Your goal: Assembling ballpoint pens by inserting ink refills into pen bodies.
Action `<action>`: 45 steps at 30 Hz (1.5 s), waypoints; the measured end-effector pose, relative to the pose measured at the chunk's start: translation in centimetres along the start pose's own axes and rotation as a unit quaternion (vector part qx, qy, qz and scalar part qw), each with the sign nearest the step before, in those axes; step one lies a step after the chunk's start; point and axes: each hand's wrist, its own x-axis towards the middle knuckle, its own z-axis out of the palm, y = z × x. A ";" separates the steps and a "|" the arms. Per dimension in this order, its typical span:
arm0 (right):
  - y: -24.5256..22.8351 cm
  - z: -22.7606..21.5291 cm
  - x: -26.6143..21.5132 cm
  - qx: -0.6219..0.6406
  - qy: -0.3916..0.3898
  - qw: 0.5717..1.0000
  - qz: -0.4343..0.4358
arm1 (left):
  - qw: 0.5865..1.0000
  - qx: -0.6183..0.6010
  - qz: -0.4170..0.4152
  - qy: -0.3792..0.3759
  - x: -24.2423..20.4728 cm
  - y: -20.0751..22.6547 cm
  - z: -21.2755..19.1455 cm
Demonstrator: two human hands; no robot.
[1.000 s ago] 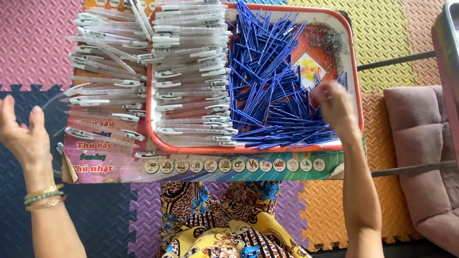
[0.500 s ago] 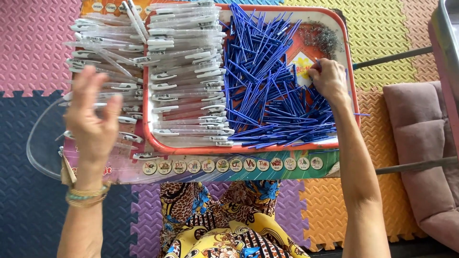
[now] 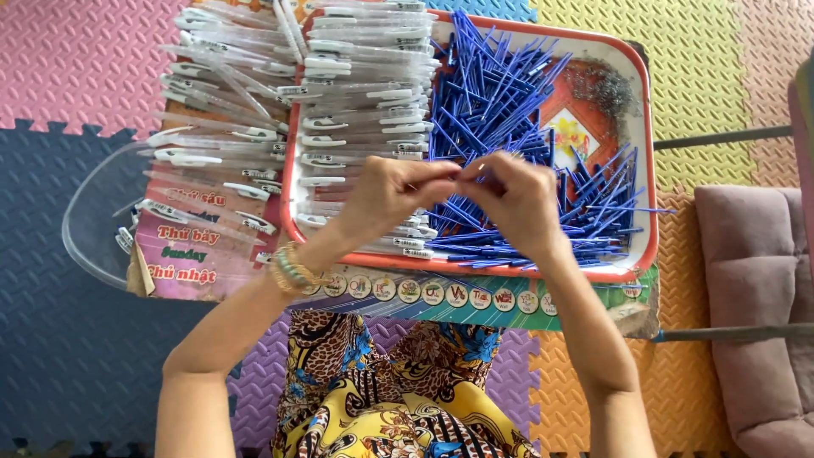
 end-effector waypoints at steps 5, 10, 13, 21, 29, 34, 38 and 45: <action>-2.3 0.3 -0.8 -0.042 -0.005 0.999 -0.032 | 0.983 -0.162 -0.083 -0.024 -0.1 -0.9 0.4; -2.8 0.0 -1.3 -0.023 -0.017 0.999 -0.045 | 0.965 -0.231 -0.125 -0.003 -0.5 -0.9 0.5; -3.8 -1.2 -1.4 -0.076 -0.052 0.993 -0.068 | 0.962 -0.230 -0.144 0.022 -0.5 -0.8 -0.2; -4.2 -1.6 -2.8 -0.156 -0.090 0.982 -0.058 | 0.961 -0.237 -0.139 0.038 -0.9 -0.9 -0.7; -4.6 -1.6 -2.8 -0.180 -0.089 0.977 -0.068 | 0.967 -0.220 -0.125 0.023 -1.1 -0.3 -0.2; -3.7 -2.0 -3.0 -0.185 -0.068 0.978 -0.063 | 0.970 -0.210 -0.117 0.028 -1.0 -0.5 -0.5; -3.9 -1.8 -2.9 -0.194 -0.073 0.976 -0.065 | 0.973 -0.199 -0.113 0.023 -1.2 -0.3 -0.3; -4.1 -1.6 -2.9 -0.163 -0.073 0.982 -0.065 | 0.979 -0.179 -0.093 0.018 -1.5 0.1 -0.2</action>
